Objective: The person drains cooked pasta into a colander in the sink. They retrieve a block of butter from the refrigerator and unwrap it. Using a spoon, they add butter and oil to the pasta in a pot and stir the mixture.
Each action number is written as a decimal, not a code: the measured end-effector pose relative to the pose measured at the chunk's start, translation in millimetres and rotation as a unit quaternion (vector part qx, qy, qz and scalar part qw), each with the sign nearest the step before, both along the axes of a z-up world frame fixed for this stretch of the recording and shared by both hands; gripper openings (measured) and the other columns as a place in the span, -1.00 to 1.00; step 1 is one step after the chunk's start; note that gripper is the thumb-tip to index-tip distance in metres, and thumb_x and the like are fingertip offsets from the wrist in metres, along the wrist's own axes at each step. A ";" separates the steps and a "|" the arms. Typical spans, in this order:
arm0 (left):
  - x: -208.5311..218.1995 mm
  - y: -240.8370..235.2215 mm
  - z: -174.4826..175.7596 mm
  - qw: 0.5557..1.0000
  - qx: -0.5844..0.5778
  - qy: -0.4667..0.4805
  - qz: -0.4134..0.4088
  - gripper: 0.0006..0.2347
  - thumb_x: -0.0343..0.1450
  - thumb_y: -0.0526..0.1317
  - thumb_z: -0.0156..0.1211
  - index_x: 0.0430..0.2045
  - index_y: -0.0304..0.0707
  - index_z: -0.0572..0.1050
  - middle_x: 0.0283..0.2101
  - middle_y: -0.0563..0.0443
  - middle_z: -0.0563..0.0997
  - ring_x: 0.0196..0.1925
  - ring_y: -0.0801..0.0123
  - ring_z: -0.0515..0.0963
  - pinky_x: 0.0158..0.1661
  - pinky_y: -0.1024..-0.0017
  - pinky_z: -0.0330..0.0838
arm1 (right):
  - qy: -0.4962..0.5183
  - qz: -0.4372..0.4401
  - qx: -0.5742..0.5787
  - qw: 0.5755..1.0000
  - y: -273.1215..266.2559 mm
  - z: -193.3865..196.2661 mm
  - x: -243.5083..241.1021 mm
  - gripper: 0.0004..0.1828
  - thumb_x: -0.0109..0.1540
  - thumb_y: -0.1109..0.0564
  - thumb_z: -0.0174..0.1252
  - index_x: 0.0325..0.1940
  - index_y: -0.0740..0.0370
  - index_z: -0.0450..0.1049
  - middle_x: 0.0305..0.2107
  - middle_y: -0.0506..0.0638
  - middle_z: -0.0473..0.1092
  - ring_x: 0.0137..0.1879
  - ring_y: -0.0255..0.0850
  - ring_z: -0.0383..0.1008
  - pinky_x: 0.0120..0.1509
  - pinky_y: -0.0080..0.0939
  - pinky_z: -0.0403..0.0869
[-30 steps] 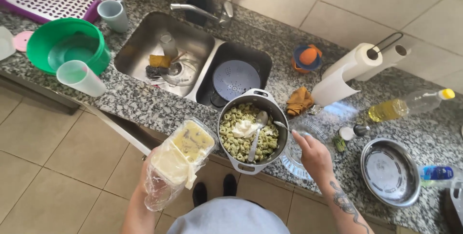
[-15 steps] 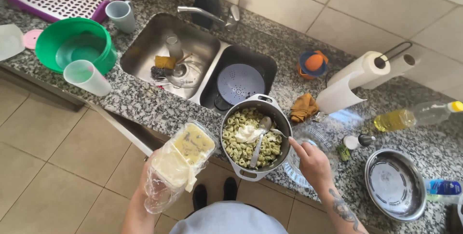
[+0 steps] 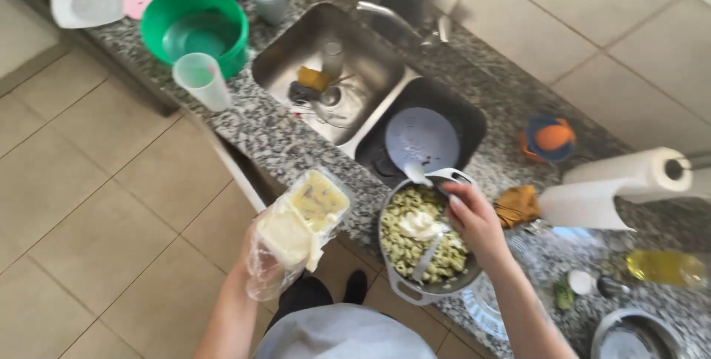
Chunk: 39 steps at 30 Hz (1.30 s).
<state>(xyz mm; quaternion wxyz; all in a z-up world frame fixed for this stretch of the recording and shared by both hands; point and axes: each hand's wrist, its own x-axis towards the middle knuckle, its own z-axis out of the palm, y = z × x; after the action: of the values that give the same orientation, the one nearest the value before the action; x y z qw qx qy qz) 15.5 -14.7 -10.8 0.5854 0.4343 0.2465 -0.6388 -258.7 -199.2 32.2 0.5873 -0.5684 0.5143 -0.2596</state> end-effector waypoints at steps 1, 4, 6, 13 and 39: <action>6.3 -3.5 1.7 1.000 0.004 -0.001 0.010 -0.60 0.17 -0.03 0.25 -0.23 -0.31 0.52 -0.09 -0.19 0.56 -0.06 0.11 0.54 -0.02 0.15 0.41 | -0.006 0.052 -0.081 0.995 -12.5 2.6 25.8 -0.69 0.20 0.33 -0.06 0.01 0.29 0.42 -0.51 0.10 0.34 -0.41 -0.26 0.29 -0.28 -0.38 0.27; 32.7 -19.3 10.2 0.999 0.006 -0.020 0.033 -0.60 0.17 -0.02 0.25 -0.23 -0.31 0.52 -0.10 -0.19 0.56 -0.07 0.11 0.54 -0.02 0.15 0.41 | 0.248 0.156 -0.186 0.938 -55.4 -14.0 115.1 -0.63 0.22 0.25 -0.08 0.08 0.00 0.40 -0.43 0.03 0.46 -0.22 -0.05 0.45 -0.09 -0.08 0.37; 54.0 -26.4 15.5 0.999 0.015 -0.031 0.037 -0.60 0.17 -0.02 0.25 -0.24 -0.31 0.53 -0.10 -0.19 0.56 -0.07 0.11 0.54 -0.02 0.15 0.41 | 0.321 0.166 -0.217 0.907 -98.7 -98.0 161.6 -0.66 0.21 0.22 -0.05 0.03 -0.03 0.42 -0.35 0.04 0.46 -0.15 -0.04 0.46 -0.06 -0.05 0.40; 124.5 -65.5 36.6 0.999 -0.030 -0.045 0.004 -0.61 0.20 0.01 0.23 -0.24 -0.28 0.53 -0.13 -0.15 0.57 -0.08 0.14 0.54 -0.04 0.16 0.43 | 0.518 0.204 -0.307 0.772 -90.5 -121.2 250.8 -0.51 0.14 0.08 0.14 0.17 -0.07 0.32 -0.13 0.08 0.39 -0.01 -0.02 0.41 -0.02 0.01 0.39; -124.6 -74.2 47.5 0.839 -0.331 0.138 -0.409 -0.42 0.35 0.15 -0.26 0.15 -0.28 0.23 0.09 -0.18 0.41 0.09 0.08 0.41 0.06 0.17 0.29 | -0.298 -0.501 -0.010 0.812 246.6 34.4 41.0 -0.88 0.12 0.22 0.17 -0.39 0.37 0.47 -0.46 0.12 0.47 -0.39 -0.19 0.42 -0.21 -0.30 0.41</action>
<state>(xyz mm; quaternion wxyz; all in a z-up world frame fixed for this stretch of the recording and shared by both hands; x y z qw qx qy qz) -109.0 -88.9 36.7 0.3397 0.1832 -0.1020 -0.9169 -217.7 47.4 66.6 0.4945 -0.1327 0.5252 -0.6797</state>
